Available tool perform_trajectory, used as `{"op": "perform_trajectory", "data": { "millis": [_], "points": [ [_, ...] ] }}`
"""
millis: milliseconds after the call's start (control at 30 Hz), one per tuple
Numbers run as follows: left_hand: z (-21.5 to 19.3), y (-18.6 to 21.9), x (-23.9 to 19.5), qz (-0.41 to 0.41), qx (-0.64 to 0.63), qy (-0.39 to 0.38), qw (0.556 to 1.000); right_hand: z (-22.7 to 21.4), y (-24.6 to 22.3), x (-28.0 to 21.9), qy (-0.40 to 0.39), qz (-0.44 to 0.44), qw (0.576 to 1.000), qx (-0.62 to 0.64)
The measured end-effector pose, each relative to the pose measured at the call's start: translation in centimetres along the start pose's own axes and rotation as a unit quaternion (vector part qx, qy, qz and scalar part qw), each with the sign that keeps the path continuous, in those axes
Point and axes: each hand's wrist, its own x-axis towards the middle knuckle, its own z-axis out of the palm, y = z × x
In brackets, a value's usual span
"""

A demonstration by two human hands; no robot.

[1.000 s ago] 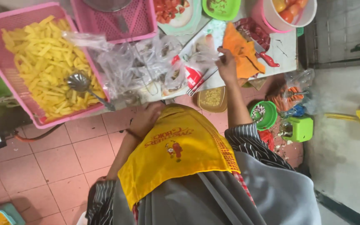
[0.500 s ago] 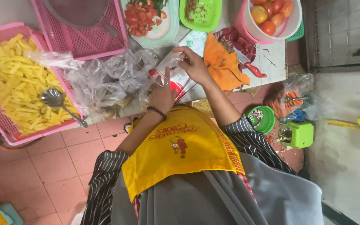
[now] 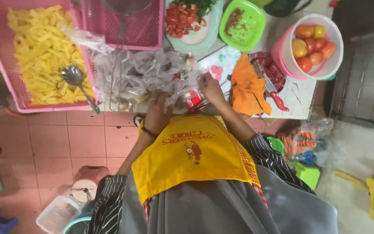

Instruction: The person uses tongs to transfer cooked meat from a pot into a plastic bag, then uses a strainer to remove sliced carrots from boiling water. They place the meat into a blue bowl and scoop yellow noodles into a plastic bag, preparing multiple food items for packaging.

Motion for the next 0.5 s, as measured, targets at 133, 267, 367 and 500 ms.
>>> {"op": "perform_trajectory", "data": {
  "millis": [133, 267, 367, 500],
  "points": [
    [4.0, 0.3, 1.4, 0.109, 0.098, -0.053, 0.988, -0.2, -2.2, -0.7, -0.121, -0.024, 0.974, 0.19],
    [5.4, -0.1, 3.8, 0.125, 0.201, -0.081, 0.968, 1.3, -0.6, 0.7, -0.107, 0.017, 0.943, 0.314],
    [6.4, -0.4, 5.0, 0.07, 0.212, -0.161, 0.961, 1.2, -0.1, 2.0, 0.011, -0.032, 0.999, -0.02],
    [6.0, 0.0, 4.6, 0.016, 0.161, -0.085, 0.983, 3.8, 3.3, 5.5, 0.083, -0.185, 0.962, -0.182]
  ]
}}
